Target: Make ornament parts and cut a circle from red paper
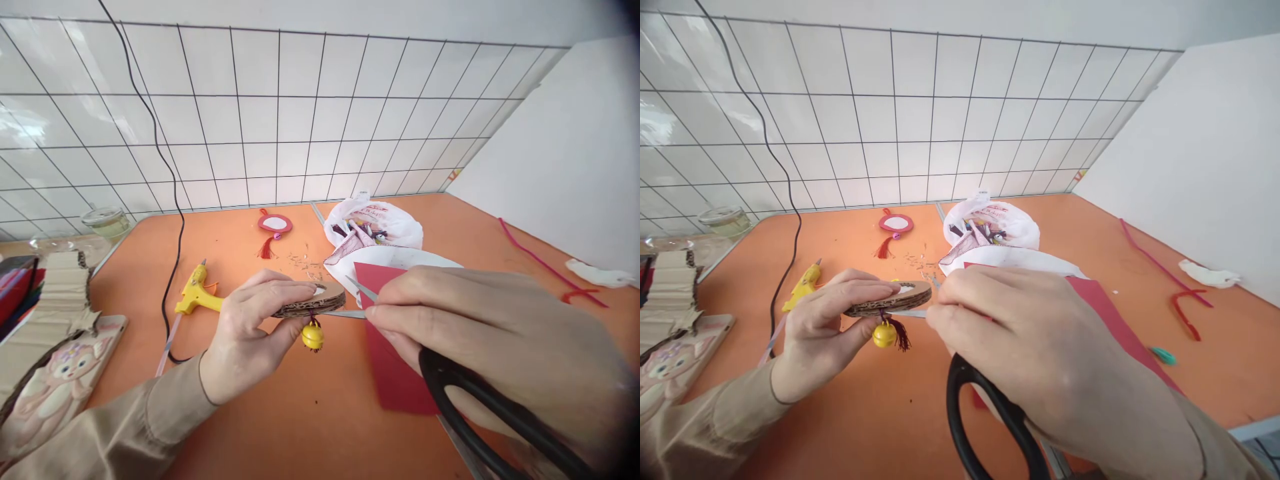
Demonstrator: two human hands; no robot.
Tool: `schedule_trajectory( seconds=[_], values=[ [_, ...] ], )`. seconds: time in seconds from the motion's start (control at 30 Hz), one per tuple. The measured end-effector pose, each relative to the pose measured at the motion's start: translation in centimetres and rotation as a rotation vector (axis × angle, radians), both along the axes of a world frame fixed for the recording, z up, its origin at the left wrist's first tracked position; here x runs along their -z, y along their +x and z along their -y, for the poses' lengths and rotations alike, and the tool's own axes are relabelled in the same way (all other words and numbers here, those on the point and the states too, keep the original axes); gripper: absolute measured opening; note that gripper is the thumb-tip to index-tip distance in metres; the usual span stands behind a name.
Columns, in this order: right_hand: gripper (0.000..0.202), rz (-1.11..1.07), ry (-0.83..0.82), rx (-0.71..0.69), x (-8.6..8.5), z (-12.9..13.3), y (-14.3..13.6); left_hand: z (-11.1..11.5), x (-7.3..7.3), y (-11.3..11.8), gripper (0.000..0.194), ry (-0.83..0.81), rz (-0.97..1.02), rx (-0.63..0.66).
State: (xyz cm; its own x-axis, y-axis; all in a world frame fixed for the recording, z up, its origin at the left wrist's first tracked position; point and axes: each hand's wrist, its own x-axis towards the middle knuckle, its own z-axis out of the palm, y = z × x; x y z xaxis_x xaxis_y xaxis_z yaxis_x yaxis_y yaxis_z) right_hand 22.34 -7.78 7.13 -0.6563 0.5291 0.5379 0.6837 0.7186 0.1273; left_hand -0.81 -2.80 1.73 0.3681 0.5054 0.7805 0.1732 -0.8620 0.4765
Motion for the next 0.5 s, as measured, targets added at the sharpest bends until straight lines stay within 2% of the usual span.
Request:
schedule_trajectory(
  seconds=[0.17,0.33,0.5],
  values=[
    [0.017,-0.034,-0.076,-0.014,0.09,0.14,0.01,-0.03,0.05,-0.06,0.025,0.0,0.012,0.001],
    [0.015,-0.049,-0.041,-0.001,0.06,0.3,0.1,-0.15,0.08,-0.11,0.025,0.027,0.01,0.009],
    [0.022,0.013,-0.045,-0.022,-0.23,0.11,0.1,-0.1,0.12,0.1,0.027,0.031,0.015,0.026]
  ],
)
